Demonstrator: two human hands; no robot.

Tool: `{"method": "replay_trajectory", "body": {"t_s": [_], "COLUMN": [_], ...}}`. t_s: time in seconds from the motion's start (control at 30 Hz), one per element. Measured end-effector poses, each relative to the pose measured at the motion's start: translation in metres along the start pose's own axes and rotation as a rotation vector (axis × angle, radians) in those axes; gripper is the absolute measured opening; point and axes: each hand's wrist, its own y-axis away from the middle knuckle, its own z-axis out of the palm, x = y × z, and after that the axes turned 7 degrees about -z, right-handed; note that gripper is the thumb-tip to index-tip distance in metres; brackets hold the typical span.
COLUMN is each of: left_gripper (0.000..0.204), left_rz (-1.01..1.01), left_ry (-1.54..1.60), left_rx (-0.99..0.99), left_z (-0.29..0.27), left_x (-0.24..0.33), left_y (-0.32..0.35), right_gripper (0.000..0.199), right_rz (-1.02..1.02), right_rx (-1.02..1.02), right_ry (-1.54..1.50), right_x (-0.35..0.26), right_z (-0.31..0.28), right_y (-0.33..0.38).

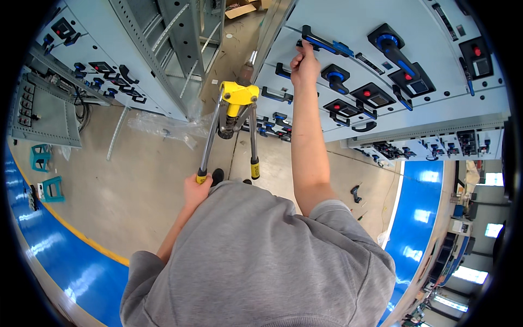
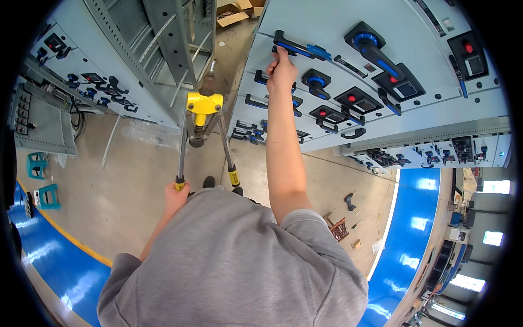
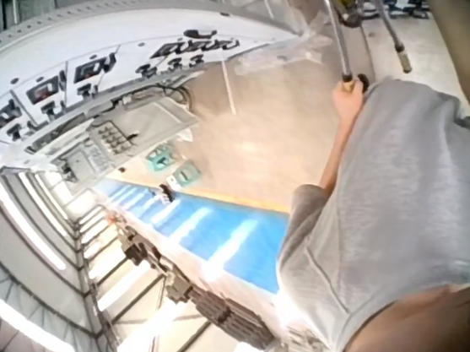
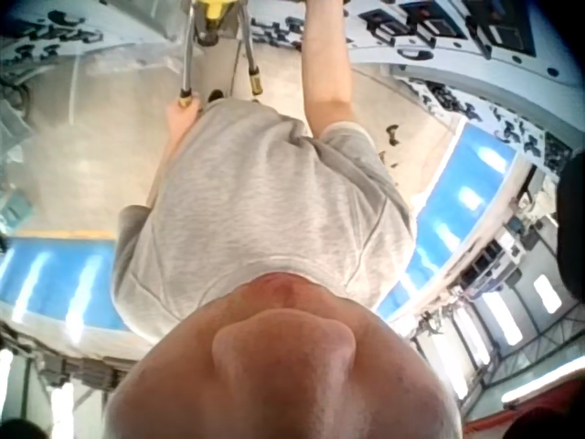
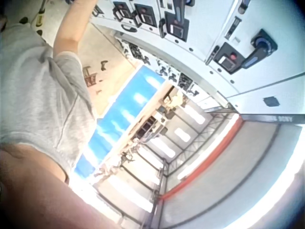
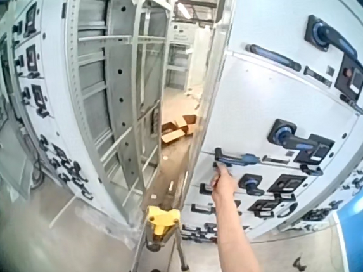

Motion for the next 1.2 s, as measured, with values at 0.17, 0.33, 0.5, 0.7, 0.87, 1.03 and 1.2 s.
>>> {"method": "replay_trajectory", "body": {"t_s": [0.17,0.33,0.5,0.7,0.87,1.03,1.2], "left_gripper": [0.034,0.035,0.033,0.032,0.033,0.032,0.033], "left_rz": [-0.064,-0.084,-0.041,0.074,0.094,0.124,0.041], "left_ry": [0.094,0.126,0.091,0.015,-0.059,-0.067,-0.034], "left_rx": [0.001,0.027,0.058,0.031,-0.010,-0.016,-0.071], "left_z": [0.003,0.002,-0.006,-0.005,-0.010,-0.002,0.003], "left_x": [-0.012,-0.018,0.001,-0.009,-0.004,-0.005,0.003], "left_y": [-0.006,-0.009,0.000,-0.003,0.007,0.006,0.008], "right_gripper": [0.035,0.037,0.044,0.056,0.056,0.056,0.057], "right_rz": [0.063,0.073,-0.101,-0.227,-0.048,-0.185,0.028], "right_rx": [0.040,0.019,0.002,-0.005,-0.322,-0.378,-0.206], "right_ry": [-0.124,-0.244,0.075,0.528,0.334,0.719,0.258], "right_x": [0.005,0.011,0.014,0.016,-0.003,0.012,-0.017], "right_z": [0.005,0.006,0.003,-0.009,-0.024,-0.067,-0.016], "right_y": [-0.006,-0.007,-0.004,-0.021,0.010,0.035,0.015]}}
